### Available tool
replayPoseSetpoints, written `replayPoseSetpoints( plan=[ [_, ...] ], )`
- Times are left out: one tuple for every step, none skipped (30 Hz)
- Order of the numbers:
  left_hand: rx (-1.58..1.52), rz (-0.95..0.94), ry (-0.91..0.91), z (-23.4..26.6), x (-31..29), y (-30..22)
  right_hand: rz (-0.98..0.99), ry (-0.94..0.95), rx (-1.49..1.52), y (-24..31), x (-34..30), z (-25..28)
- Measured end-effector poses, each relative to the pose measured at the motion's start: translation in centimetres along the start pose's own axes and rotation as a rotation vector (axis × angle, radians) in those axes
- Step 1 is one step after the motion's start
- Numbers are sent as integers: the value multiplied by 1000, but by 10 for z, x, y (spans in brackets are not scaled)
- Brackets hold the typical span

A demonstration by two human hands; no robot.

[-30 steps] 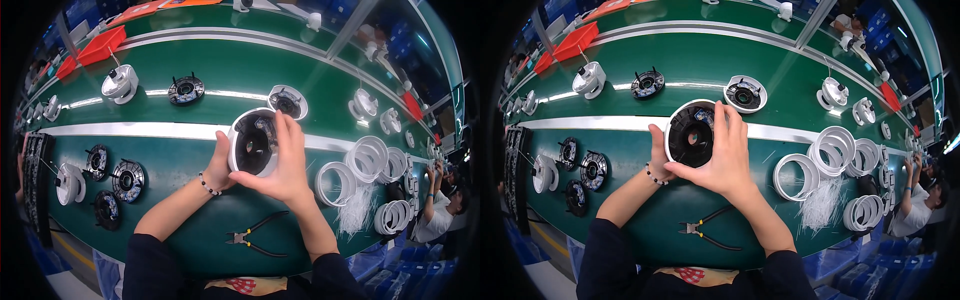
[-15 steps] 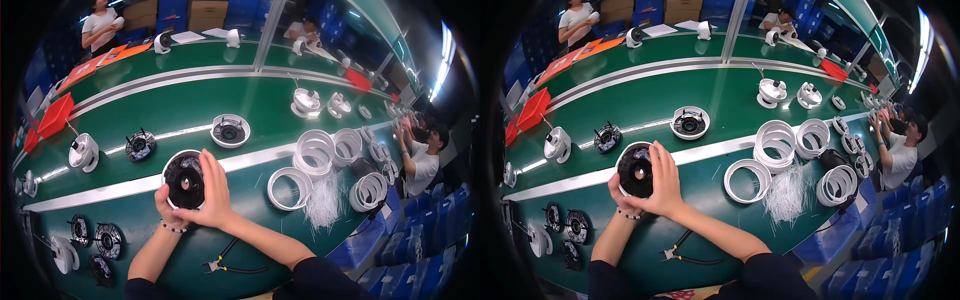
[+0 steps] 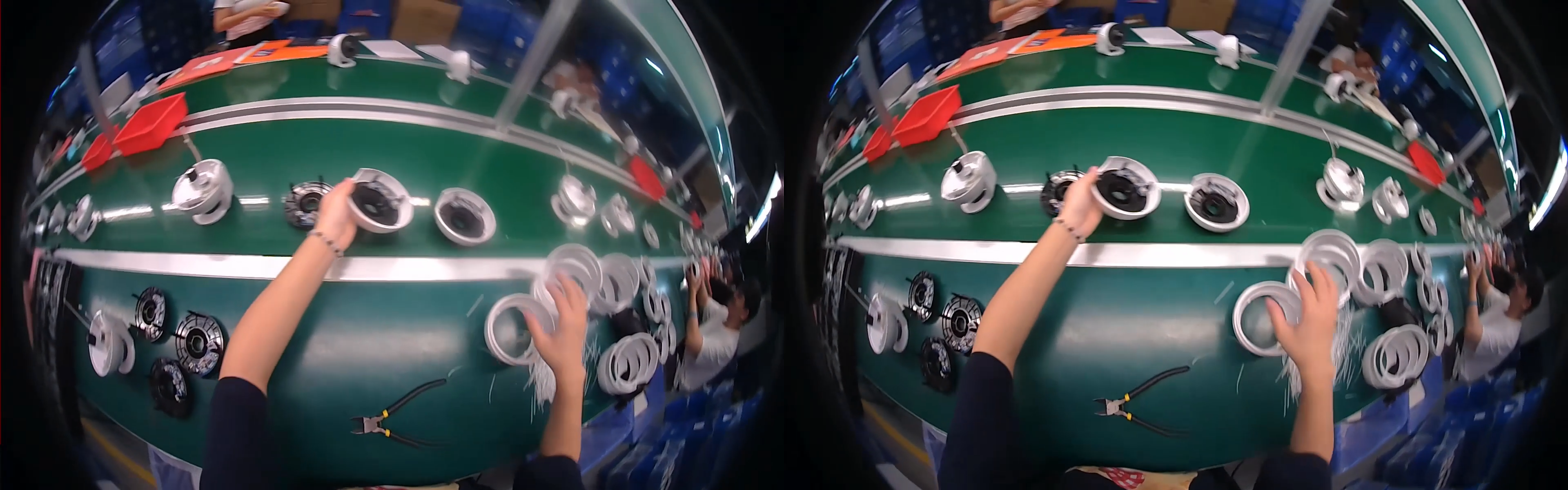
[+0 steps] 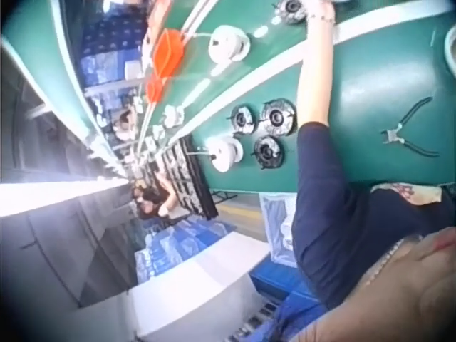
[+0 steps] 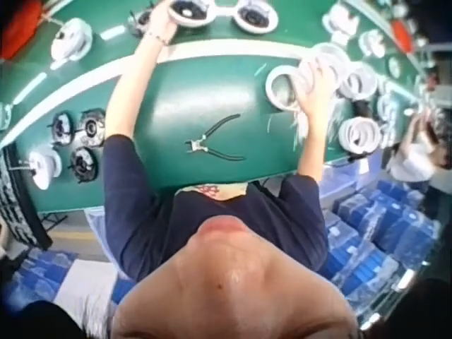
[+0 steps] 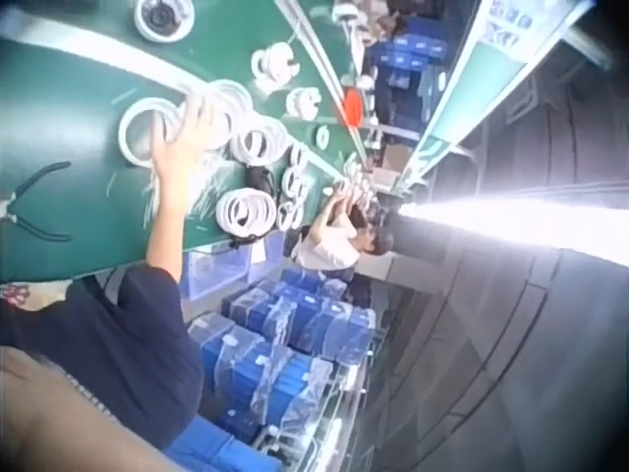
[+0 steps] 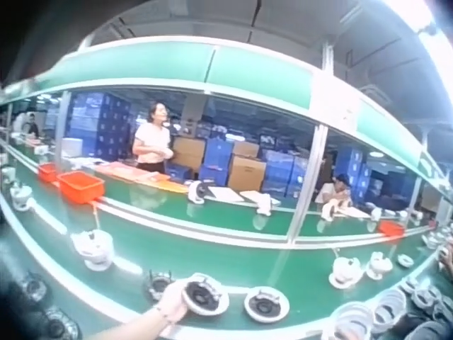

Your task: Assembling components of an electronic device, specifically parts of a camera housing, on an industrial production line.

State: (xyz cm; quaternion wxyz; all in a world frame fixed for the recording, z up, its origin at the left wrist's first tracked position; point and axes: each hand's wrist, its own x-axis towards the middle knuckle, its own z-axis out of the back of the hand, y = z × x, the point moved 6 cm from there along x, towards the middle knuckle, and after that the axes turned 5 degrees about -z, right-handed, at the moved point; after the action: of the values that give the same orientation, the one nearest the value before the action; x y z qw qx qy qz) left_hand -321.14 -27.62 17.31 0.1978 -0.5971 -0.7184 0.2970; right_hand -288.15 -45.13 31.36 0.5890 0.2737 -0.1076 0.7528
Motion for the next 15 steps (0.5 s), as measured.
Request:
replayPoseSetpoints(
  plan=[
    [67, -80, -58, 3, 9, 3, -32, 70, -18, -9, -1, -6],
    [50, -20, -76, -5, 10, 8, -67, 144, -42, -20, -5, -12],
    [113, -8, -87, -10, 13, 12, -44, 168, -41, -30, -8, -20],
    [149, -26, -90, -14, 14, 17, -48, 207, -31, -36, -11, -26],
    [264, -81, -54, 1, 27, 18, -46, 250, -9, -32, -11, -35],
    [525, -129, -27, 5, 34, 21, -1, 213, -9, -26, -9, -34],
    [970, -4, 52, -7, 28, 12, -1, 224, -9, -29, -8, -38],
    [1255, -162, 51, -20, 12, -4, -80, 271, 18, -39, -7, -42],
    [1416, -322, 151, -35, 0, -25, -158, 313, 49, -46, -7, -45],
    [1578, -479, 251, -36, -8, -41, -93, 253, 69, -42, -5, -45],
    [1551, -659, 259, -28, -6, -58, -91, 287, 74, -40, -3, -49],
    [1664, -631, 250, -32, -9, -78, -94, 320, 67, -42, -2, -48],
    [1741, -942, 170, -19, -4, -92, -90, 320, 93, -41, -1, -50],
    [1829, -962, 9, 2, 6, -97, -94, 325, 99, -45, -1, -50],
    [1887, -788, -48, 23, 19, -91, -110, 332, 113, -52, -2, -50]
  ],
)
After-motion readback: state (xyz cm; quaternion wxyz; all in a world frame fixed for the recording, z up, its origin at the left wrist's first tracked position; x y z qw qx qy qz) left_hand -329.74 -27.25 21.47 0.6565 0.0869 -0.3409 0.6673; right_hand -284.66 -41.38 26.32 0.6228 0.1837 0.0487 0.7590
